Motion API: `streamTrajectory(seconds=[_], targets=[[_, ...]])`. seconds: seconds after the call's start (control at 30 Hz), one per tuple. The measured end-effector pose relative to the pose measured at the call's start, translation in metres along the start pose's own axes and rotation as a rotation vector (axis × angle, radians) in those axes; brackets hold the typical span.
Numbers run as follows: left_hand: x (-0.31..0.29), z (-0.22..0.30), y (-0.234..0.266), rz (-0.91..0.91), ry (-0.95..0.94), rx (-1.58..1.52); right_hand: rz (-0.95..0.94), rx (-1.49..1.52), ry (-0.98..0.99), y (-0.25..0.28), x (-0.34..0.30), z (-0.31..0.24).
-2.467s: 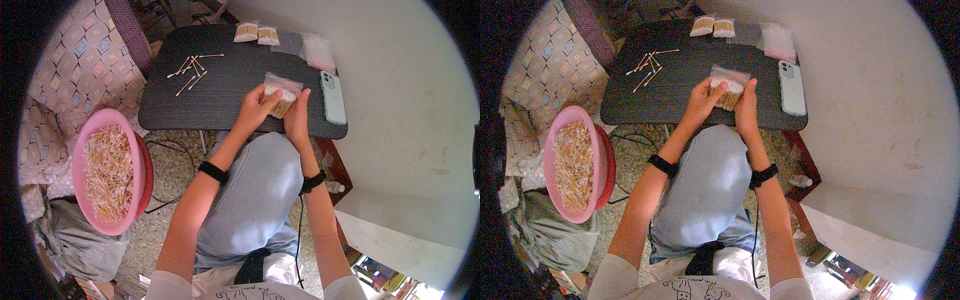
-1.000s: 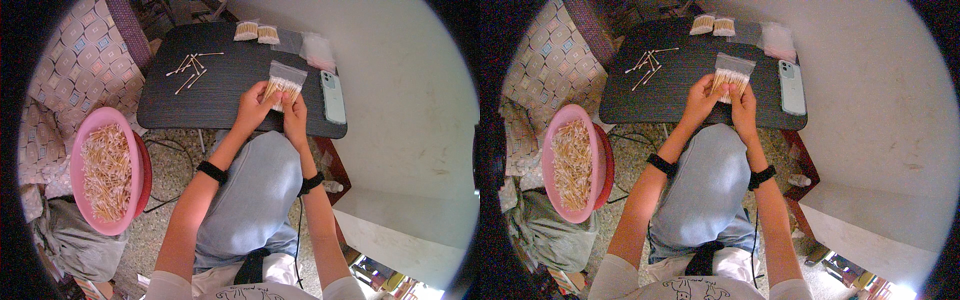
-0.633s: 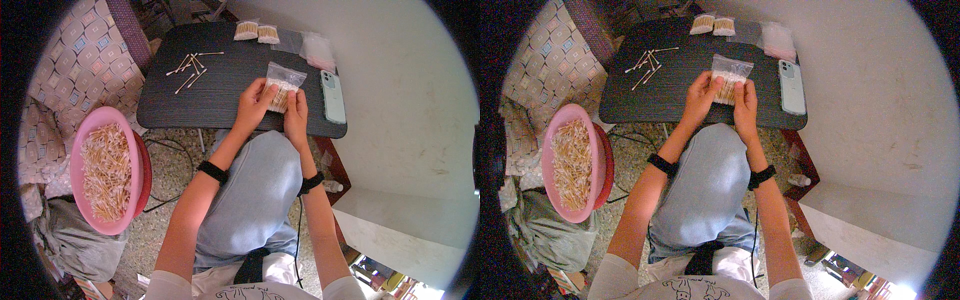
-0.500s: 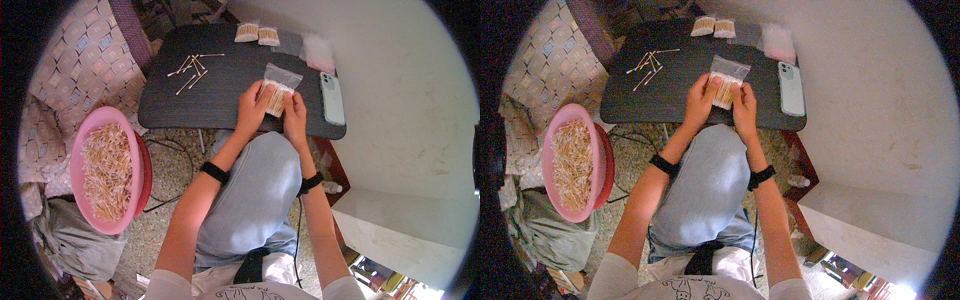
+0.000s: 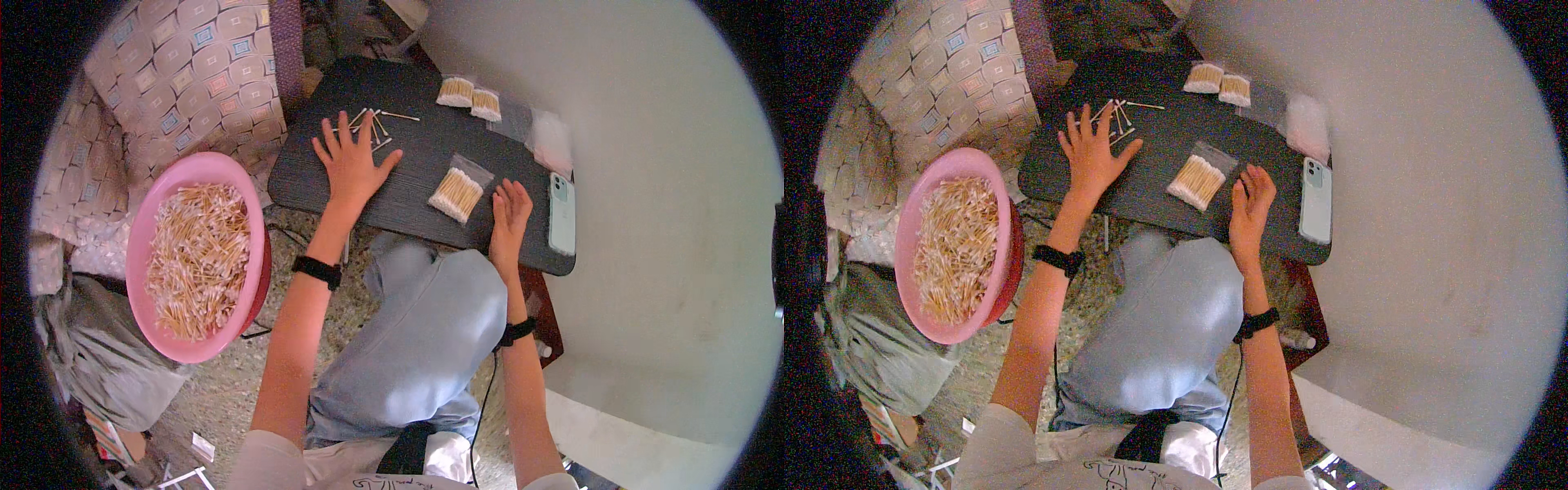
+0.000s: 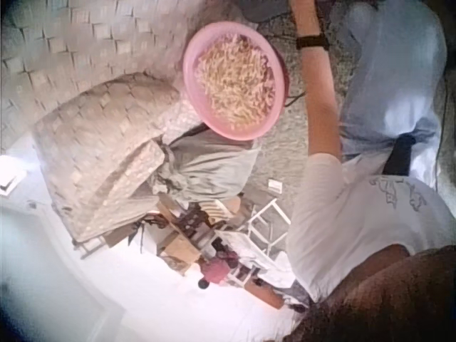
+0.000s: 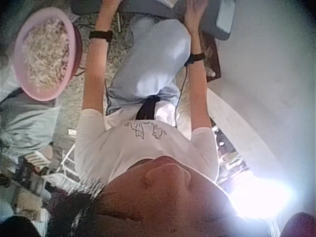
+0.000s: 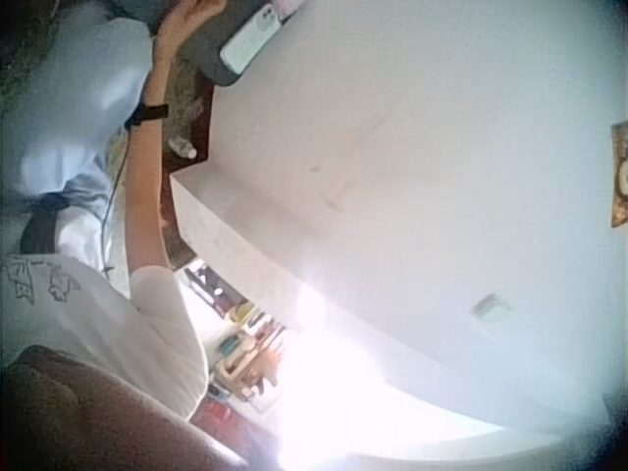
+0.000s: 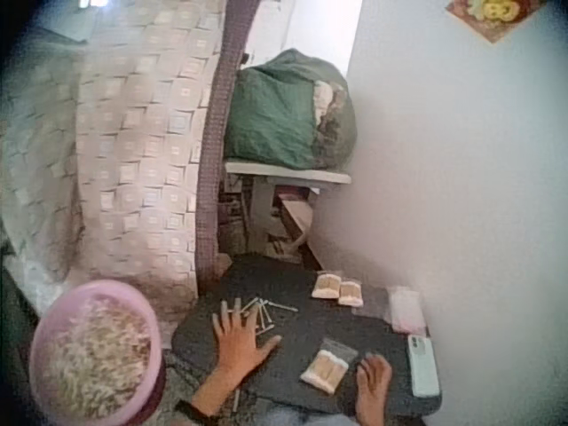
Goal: Sorting cotton swabs from a bowl, aligning them, and placing them into plastic zip bags.
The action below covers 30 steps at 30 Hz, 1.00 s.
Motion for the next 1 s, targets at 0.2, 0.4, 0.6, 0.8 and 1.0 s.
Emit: streamTrajectory(seconds=[0.2, 0.4, 0.6, 0.8, 1.0], targets=[[0.012, -0.014, -0.046, -0.138, -0.033, -0.004, -0.031, 0.025, -0.003, 0.008, 0.001, 0.003], [0.01, -0.01, -0.05, -0.11, -0.25, -0.287, -0.124, -0.059, -0.003, -0.009, -0.001, -0.006], [0.006, -0.011, -0.025, 0.032, -0.234, -0.478, -0.411, -0.802, 0.334, -0.088, 0.012, -0.084], [0.014, 0.001, -0.032, -0.037, -0.309, -0.7, -0.345, -1.144, 0.597, -0.136, 0.095, -0.035], [0.008, -0.007, -0.032, 0.066, -0.217, -0.693, -0.447, -1.319, 0.466, -0.15, 0.116, -0.022]])
Point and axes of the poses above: each hand's wrist, its own x-axis towards the middle knuckle, its own y-axis out of the back of the hand, z = x × y, the point moved 8 cm from there along x, towards the middle knuckle, and after that the axes turned 13 degrees about -y, right-handed, at the moved point
